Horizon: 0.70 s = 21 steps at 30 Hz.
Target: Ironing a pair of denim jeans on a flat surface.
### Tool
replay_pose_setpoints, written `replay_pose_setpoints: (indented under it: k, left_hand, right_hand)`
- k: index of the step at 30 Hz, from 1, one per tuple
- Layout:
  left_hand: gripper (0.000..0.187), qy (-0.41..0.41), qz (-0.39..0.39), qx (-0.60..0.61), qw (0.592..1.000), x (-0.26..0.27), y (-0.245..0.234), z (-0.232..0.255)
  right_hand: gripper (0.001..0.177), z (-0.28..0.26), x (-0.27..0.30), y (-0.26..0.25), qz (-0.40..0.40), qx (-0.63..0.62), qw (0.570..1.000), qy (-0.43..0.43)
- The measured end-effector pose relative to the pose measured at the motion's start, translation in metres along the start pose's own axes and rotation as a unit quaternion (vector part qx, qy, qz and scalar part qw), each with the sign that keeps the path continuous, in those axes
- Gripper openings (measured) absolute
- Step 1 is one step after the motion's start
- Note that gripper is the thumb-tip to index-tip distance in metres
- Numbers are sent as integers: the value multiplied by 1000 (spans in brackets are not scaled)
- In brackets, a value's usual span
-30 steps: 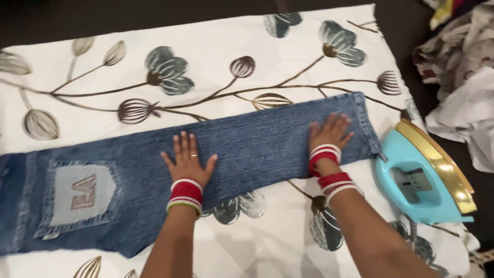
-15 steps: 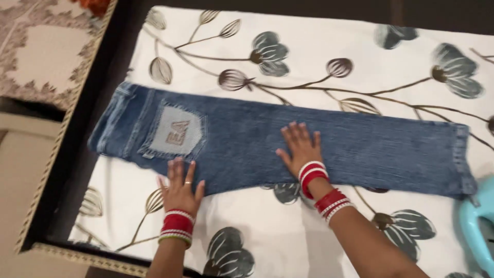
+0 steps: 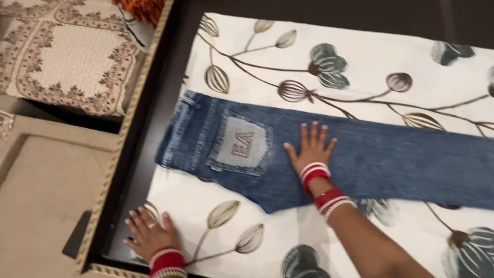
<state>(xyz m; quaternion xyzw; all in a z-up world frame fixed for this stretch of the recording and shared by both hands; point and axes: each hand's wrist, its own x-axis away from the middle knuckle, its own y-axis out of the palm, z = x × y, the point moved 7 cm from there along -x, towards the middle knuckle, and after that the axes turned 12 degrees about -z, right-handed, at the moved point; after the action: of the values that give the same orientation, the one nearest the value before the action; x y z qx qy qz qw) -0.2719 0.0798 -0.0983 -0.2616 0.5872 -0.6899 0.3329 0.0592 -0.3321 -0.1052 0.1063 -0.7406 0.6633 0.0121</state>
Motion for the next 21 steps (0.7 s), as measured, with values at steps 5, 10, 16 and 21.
replay_pose_setpoints:
  k: [5, 10, 16, 21]
  left_hand:
    - [71, 129, 71, 121, 982, -43, -31, 46]
    - [70, 119, -18, 240, 963, -116, -44, 115]
    - [51, 16, -230, 352, 907, -153, -52, 123]
    - [23, 133, 27, 249, 959, -161, -77, 127]
  right_hand:
    - [86, -159, 13, -23, -6, -8, 994, -105]
    - [79, -195, 20, -21, 36, 27, 972, -229]
    - [85, -191, 15, -32, -7, 1, 990, -139]
    - [87, -193, 10, -25, 17, 29, 985, -170]
